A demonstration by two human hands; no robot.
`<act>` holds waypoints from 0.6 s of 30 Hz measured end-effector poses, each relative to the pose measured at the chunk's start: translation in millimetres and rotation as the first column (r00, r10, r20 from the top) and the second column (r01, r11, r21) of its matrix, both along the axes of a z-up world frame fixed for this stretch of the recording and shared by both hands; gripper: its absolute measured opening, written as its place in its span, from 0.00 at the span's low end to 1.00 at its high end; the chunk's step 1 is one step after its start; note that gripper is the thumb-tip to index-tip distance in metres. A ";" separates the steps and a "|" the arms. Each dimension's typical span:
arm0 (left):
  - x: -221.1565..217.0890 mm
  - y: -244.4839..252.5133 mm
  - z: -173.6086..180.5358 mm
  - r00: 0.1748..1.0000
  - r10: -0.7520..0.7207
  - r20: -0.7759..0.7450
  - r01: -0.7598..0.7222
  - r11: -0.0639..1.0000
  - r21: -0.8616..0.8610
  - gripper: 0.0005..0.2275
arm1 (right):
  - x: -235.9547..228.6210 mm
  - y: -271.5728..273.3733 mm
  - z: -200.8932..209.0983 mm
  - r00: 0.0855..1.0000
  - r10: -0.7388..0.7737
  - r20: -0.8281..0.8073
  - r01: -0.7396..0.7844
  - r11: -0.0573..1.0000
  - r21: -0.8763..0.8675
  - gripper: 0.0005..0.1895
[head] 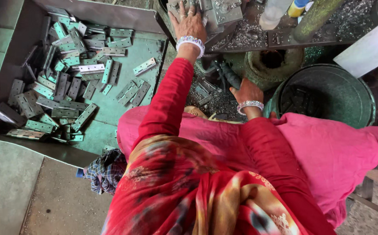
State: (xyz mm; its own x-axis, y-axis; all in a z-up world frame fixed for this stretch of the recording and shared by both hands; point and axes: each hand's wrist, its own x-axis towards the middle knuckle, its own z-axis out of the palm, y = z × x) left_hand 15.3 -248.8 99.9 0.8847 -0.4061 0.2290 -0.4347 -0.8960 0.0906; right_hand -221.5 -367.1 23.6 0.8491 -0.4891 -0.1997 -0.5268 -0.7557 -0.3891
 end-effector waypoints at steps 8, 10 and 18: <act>10.5 -10.0 -1.1 0.997 0.058 -0.051 -0.054 0.995 0.083 0.18 | 1.5 -3.1 50.0 0.998 0.042 0.057 -0.037 0.996 -0.086 0.30; 25.0 -14.4 7.9 0.996 0.087 -0.029 -0.084 0.992 0.096 0.18 | 11.9 -0.7 41.9 0.999 0.020 0.045 -0.019 0.999 -0.028 0.29; 5.1 3.8 13.8 0.997 -0.003 -0.082 -0.004 0.997 -0.076 0.20 | 2.6 -6.0 -21.2 1.000 0.001 -0.005 -0.001 1.000 0.012 0.29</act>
